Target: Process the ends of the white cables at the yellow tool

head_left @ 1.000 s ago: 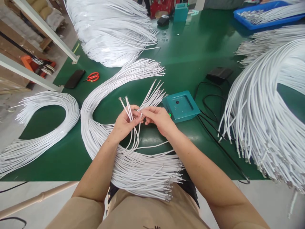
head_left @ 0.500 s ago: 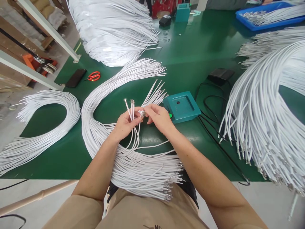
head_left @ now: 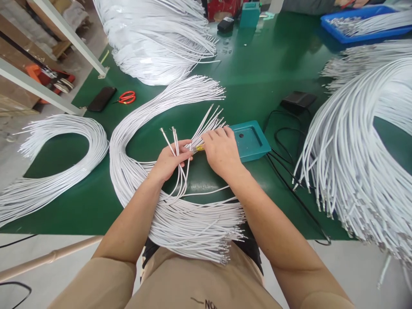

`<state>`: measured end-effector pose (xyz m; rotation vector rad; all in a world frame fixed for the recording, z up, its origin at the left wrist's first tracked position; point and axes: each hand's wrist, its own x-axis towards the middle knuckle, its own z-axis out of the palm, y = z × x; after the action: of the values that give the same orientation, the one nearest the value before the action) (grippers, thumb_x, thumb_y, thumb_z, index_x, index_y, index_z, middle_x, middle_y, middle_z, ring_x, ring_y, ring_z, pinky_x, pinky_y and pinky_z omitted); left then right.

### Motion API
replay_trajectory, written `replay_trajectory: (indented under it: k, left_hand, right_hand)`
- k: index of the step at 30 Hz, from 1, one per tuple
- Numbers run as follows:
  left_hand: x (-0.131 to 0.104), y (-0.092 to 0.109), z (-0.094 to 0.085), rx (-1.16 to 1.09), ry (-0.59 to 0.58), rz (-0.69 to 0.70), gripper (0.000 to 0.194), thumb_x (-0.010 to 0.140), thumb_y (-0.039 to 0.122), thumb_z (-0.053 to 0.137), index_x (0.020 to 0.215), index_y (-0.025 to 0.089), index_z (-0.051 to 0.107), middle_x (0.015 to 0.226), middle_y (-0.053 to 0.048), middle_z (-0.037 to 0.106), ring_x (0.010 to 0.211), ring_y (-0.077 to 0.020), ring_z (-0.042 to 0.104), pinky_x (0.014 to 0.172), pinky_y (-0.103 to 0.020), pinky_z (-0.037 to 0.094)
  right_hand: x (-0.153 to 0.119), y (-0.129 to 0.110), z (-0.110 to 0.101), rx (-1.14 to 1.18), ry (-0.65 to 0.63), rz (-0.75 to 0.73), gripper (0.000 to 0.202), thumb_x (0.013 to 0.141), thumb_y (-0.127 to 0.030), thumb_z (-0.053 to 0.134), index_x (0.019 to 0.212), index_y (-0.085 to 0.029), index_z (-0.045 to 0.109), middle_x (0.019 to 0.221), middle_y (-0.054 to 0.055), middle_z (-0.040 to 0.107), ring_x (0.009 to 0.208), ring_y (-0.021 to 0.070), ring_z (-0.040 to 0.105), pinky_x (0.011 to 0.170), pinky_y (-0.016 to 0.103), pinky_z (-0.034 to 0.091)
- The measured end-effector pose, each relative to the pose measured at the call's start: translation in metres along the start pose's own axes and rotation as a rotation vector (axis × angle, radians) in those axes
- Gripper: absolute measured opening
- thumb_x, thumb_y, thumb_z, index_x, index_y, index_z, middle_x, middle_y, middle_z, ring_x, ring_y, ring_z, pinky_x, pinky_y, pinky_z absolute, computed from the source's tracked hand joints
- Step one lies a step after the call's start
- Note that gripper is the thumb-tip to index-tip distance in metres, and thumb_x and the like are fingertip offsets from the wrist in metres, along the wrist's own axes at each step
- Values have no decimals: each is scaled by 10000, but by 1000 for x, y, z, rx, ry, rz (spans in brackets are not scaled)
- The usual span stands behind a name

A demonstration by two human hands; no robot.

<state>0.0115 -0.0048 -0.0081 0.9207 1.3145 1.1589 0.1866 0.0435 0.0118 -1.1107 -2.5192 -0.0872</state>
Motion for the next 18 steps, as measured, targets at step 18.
replay_trajectory:
  k: [18]
  left_hand:
    - [5,-10,2,260,46,49,510,685,297,766,1149,126,642,717,-5,666,668,-147,675,601,-245,542]
  right_hand:
    - [6,12,3,-26,-91,-15,216,814,-74,479,900,-133,667,802,96,709,923,270,544,1028,428,265]
